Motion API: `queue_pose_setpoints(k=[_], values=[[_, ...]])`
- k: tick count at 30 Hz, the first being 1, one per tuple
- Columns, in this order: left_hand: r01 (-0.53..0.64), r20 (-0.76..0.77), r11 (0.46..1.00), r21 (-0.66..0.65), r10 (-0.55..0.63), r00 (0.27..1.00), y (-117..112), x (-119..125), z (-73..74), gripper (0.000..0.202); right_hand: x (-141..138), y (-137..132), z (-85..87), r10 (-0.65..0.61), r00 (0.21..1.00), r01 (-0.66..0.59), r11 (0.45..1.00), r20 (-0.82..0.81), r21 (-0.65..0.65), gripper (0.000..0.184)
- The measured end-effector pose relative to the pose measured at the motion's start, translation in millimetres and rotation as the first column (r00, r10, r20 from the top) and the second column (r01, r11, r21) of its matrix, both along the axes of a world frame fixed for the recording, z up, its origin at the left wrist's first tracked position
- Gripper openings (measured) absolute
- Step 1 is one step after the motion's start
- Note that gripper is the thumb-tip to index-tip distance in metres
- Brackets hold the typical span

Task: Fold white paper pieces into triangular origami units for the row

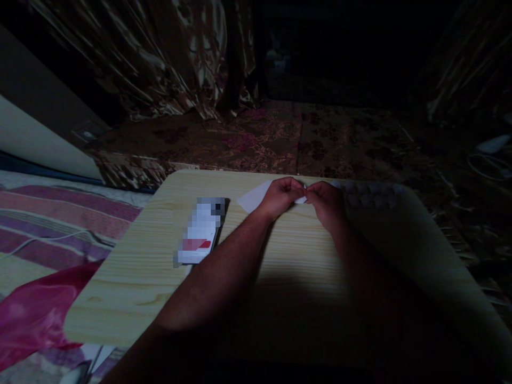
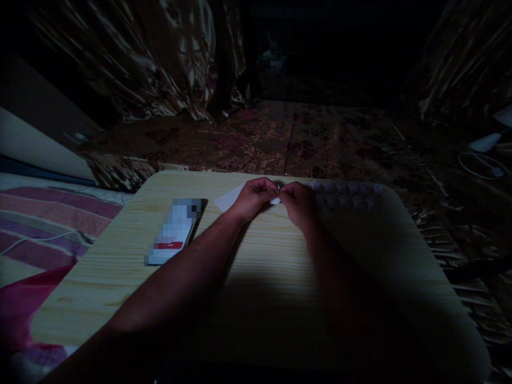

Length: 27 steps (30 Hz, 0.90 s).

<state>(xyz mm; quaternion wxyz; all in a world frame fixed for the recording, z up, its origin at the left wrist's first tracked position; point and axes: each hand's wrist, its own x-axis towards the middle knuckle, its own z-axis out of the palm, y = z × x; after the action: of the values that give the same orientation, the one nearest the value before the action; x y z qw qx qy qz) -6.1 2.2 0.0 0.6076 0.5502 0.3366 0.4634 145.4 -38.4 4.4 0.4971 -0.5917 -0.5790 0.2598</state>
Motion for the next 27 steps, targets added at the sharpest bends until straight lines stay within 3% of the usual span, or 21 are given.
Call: queue_pose_setpoints(k=[13, 21, 27], values=[[-0.065, 0.029, 0.997, 0.045, 0.063, 0.998, 2.1, 1.4, -5.4, 0.023, -6.1, 1.3, 2.1, 0.008, 0.978, -0.021, 0.998, -0.210, -0.056, 0.020], [-0.062, 0.068, 0.998, 0.002, 0.062, 0.996, 1.2, 3.0, -4.3, 0.024, -4.3, -0.9, 6.5, -0.016, 0.995, 0.009, 0.997, -0.096, -0.075, 0.018], [-0.034, 0.095, 0.994, -0.099, 0.044, 0.995, 0.6, 4.4, -0.9, 0.033, -3.5, -1.2, 5.6, 0.003, 0.991, -0.009, 0.999, -0.132, -0.047, 0.020]])
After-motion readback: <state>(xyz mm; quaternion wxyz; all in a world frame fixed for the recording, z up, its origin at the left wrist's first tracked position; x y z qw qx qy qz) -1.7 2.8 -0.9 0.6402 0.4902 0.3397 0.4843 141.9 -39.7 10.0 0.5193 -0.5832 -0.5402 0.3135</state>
